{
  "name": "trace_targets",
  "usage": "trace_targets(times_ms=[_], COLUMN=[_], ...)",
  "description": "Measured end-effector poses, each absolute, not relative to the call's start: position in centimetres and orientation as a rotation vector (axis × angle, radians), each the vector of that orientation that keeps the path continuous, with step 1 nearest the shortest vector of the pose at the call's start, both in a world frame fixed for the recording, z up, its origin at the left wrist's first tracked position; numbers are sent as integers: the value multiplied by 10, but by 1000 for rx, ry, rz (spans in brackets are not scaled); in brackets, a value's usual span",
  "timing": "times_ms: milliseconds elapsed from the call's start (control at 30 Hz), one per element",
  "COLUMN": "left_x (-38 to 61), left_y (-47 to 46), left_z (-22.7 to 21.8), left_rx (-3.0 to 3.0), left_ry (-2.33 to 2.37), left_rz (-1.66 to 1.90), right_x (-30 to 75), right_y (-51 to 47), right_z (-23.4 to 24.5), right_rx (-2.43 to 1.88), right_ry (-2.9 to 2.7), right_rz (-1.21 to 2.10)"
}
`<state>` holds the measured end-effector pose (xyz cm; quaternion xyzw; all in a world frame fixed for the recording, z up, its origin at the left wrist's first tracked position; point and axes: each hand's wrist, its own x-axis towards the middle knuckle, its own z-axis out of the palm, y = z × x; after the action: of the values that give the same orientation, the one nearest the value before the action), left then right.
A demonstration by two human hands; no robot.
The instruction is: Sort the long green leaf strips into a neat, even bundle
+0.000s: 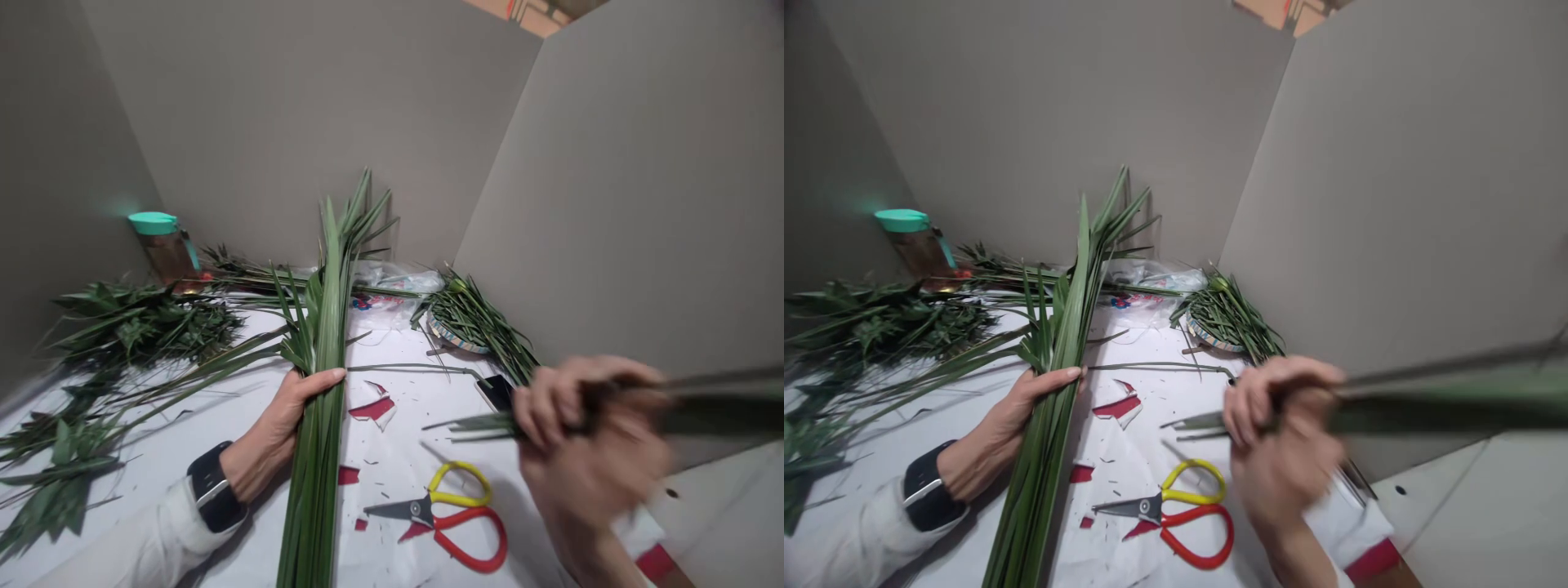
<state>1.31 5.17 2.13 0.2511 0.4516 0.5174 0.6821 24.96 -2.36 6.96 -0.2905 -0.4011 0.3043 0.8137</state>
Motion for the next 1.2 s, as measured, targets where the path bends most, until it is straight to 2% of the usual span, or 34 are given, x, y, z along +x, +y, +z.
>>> trace_targets(times_ms=[133, 267, 533, 833, 1200], left_x=[12, 13, 14, 21, 19], left_y=[52, 52, 46, 35, 35], left_z=[17, 13, 24, 29, 22], left_rx=[578, 573, 615, 655, 705], left_ry=[1001, 1006, 971, 911, 933], left_rz=[1154, 1158, 1110, 1106, 1030], right_x=[220, 206, 207, 221, 172], right_y=[32, 43, 73, 64, 47], right_z=[40, 14, 18, 15, 20], right_rx=[-769, -862, -935, -917, -847], right_ry=[-922, -998, -927, -807, -929], right_rz=[924, 1104, 1251, 1458, 1517])
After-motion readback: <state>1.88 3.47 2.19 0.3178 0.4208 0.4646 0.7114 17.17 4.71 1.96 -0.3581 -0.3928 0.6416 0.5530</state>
